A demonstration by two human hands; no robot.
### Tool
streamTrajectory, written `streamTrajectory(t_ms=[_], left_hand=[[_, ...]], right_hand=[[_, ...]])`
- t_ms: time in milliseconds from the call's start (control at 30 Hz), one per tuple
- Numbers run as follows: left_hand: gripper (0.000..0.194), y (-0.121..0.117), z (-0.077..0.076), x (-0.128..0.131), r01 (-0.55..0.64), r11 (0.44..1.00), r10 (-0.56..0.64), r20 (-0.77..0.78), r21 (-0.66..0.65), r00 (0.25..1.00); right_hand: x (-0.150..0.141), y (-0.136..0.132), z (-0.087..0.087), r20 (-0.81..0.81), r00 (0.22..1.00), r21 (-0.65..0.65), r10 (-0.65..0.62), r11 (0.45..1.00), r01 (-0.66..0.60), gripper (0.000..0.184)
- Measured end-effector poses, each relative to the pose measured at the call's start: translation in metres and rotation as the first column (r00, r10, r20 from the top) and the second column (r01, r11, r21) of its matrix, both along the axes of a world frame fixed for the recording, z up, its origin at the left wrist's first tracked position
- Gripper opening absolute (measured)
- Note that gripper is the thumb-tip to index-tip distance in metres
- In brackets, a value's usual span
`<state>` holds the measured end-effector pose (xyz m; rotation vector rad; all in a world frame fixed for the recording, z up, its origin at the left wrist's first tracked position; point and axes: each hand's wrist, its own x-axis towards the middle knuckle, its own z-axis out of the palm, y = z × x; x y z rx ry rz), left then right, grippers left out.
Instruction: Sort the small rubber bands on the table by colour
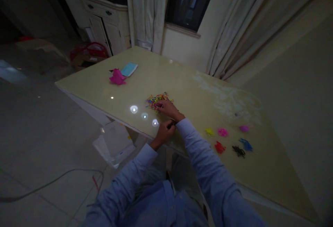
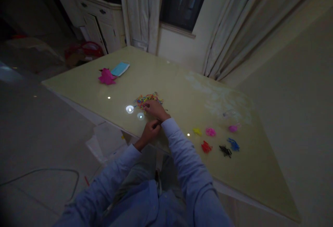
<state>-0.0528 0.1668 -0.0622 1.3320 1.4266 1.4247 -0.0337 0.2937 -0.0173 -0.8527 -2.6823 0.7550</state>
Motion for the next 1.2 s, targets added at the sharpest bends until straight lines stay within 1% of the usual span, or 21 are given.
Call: streamTrajectory(t_ms=[100,300,433,567,800,867,900,1033,1100,1200], left_hand=[[0.021,0.000,0.000,0.000,-0.011,1.000,0.011,0.001,-0.011,1.000],[0.021,-0.001,-0.001,0.002,-0.008,0.999,0.009,0.012,-0.036,1.000],[0.021,-0.001,0.001,0.002,-0.015,1.000,0.015,0.032,-0.006,0.999],[0.020,-0.001,0.001,0.002,-0.020,1.000,0.020,0.048,-0.008,0.999],[0.021,-0.001,0.000,0.002,-0.021,1.000,0.021,0.046,-0.002,0.999],[0.022,-0.001,0.000,0.002,-0.020,1.000,0.020,0.045,-0.006,0.999],[0.022,-0.001,0.000,0.002,-0.019,1.000,0.019,0.048,-0.007,0.999],[0.022,0.000,-0.001,0.002,-0.019,1.000,0.018,0.068,0.013,0.998],[0.021,0.000,-0.002,0.002,-0.023,0.999,0.020,0.076,0.033,0.997],[0.020,0.002,-0.005,0.003,-0.035,0.998,0.031,0.092,0.042,0.995]], right_hand=[[-0.006,0.005,-0.001,0.115,0.993,0.077,-0.033,0.997,0.025,0.013],[-0.005,0.006,0.003,0.210,0.967,0.123,-0.144,0.985,0.120,0.019],[0.001,0.008,0.005,0.207,0.955,0.168,-0.214,0.969,0.181,0.021],[0.007,0.010,0.006,0.198,0.945,0.196,-0.262,0.955,0.224,0.023],[0.015,0.014,0.007,0.152,0.938,0.179,-0.311,0.942,0.283,0.025],[0.015,0.016,0.004,0.114,0.950,0.155,-0.291,0.950,0.272,0.025],[0.015,0.018,0.003,0.094,0.961,0.135,-0.261,0.959,0.247,0.025],[0.008,0.020,-0.004,0.042,0.998,0.060,-0.057,0.997,0.054,0.028],[0.004,0.020,-0.004,0.067,0.998,0.050,0.013,0.999,-0.017,0.026],[-0.002,0.018,-0.003,0.159,0.985,0.066,0.067,0.995,-0.079,0.023]])
